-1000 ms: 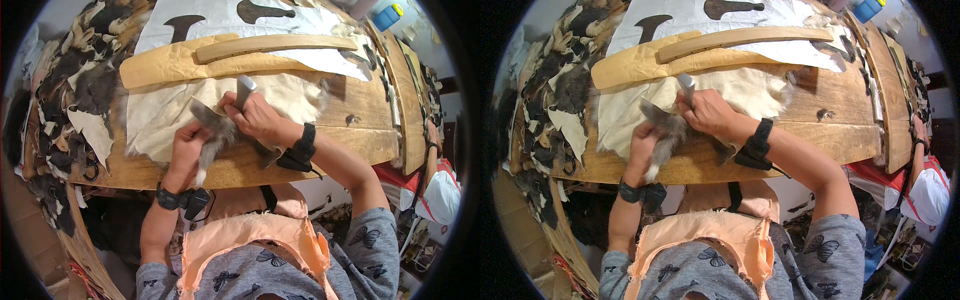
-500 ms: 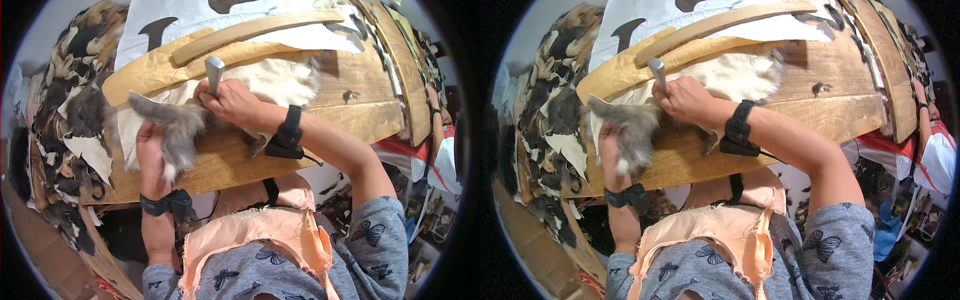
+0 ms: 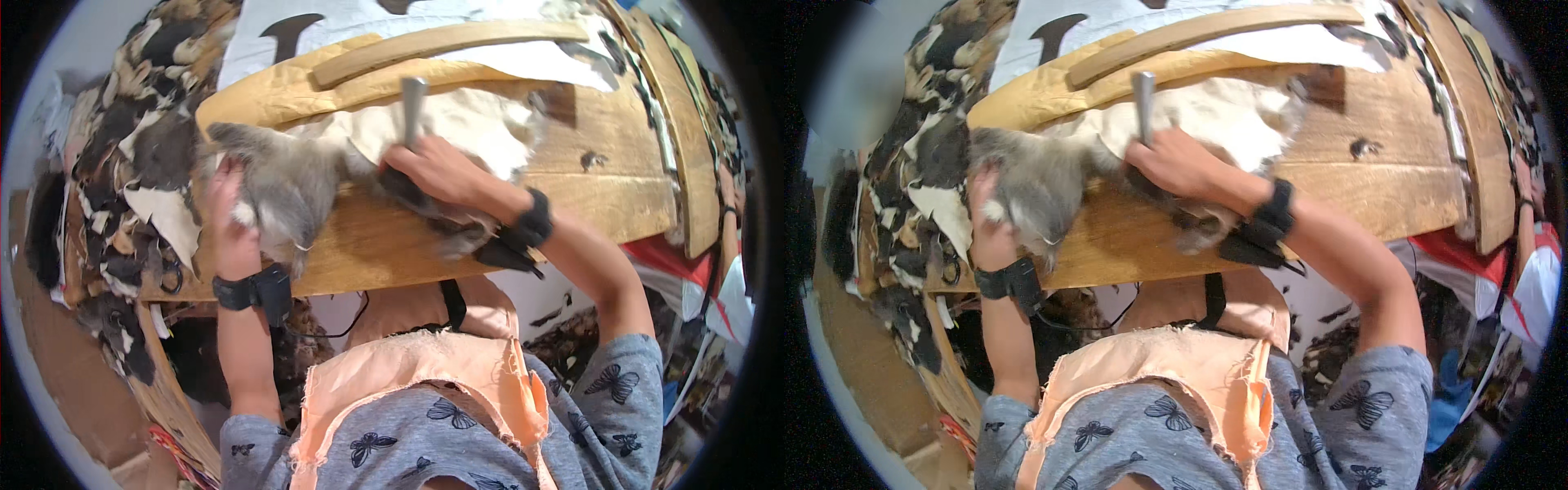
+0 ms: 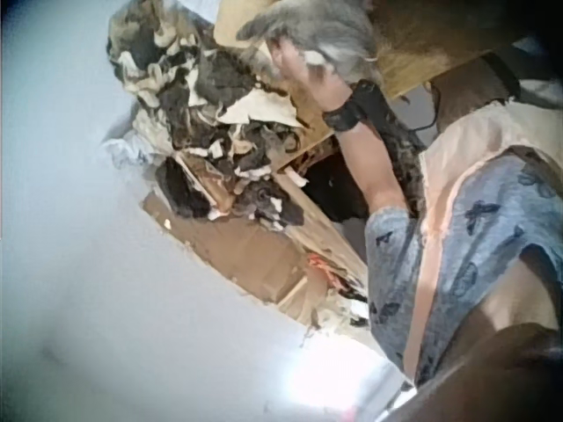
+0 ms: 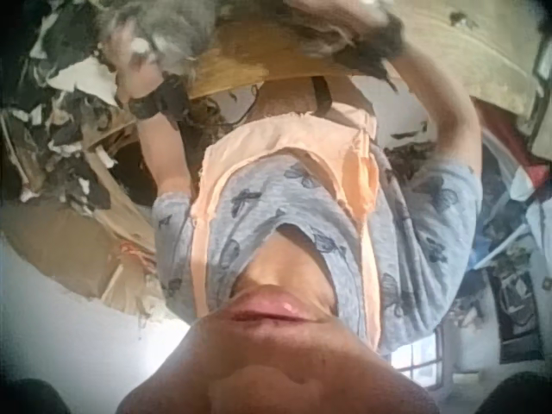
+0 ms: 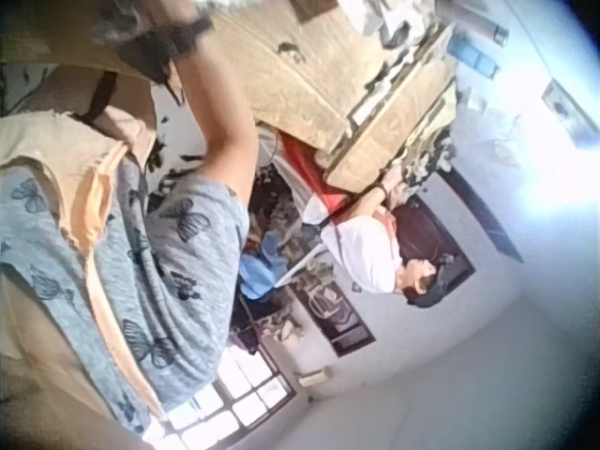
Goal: Cutting fur and leather pieces according to paper patterns and hand-stitching them together.
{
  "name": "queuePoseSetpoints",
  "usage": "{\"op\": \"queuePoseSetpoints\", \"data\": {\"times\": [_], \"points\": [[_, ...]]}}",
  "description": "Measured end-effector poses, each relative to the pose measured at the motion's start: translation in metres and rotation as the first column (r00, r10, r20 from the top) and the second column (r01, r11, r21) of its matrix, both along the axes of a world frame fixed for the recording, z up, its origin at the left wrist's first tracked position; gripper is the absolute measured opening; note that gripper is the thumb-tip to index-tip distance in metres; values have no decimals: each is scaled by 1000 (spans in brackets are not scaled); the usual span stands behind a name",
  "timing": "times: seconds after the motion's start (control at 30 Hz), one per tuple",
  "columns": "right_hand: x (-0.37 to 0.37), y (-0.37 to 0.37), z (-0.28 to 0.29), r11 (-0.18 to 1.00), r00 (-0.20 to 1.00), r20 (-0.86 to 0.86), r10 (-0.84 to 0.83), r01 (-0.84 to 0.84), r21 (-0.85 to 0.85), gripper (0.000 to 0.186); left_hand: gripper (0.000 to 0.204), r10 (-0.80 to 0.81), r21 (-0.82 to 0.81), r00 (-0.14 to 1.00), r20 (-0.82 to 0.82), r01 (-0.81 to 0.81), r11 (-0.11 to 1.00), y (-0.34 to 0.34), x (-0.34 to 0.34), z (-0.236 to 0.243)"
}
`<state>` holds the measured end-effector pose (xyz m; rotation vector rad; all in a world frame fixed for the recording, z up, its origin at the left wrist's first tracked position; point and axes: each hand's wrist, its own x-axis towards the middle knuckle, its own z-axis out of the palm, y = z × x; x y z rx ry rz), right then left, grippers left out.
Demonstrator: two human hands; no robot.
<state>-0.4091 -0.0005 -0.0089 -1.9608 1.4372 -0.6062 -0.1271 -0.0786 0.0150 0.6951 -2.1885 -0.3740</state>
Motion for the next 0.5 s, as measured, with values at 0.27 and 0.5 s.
{"op": "queuePoseSetpoints", "data": {"times": [0.27, 0.5], "points": [[-67, 53, 68, 867, 824, 271, -498, 468, 169, 27, 27, 545, 823, 621, -563, 483, 300, 10, -29, -5], [-78, 54, 62, 915, 866, -301, -399, 398, -68, 8, 27, 569, 838, 616, -544, 433, 332, 37, -48, 11]]}}
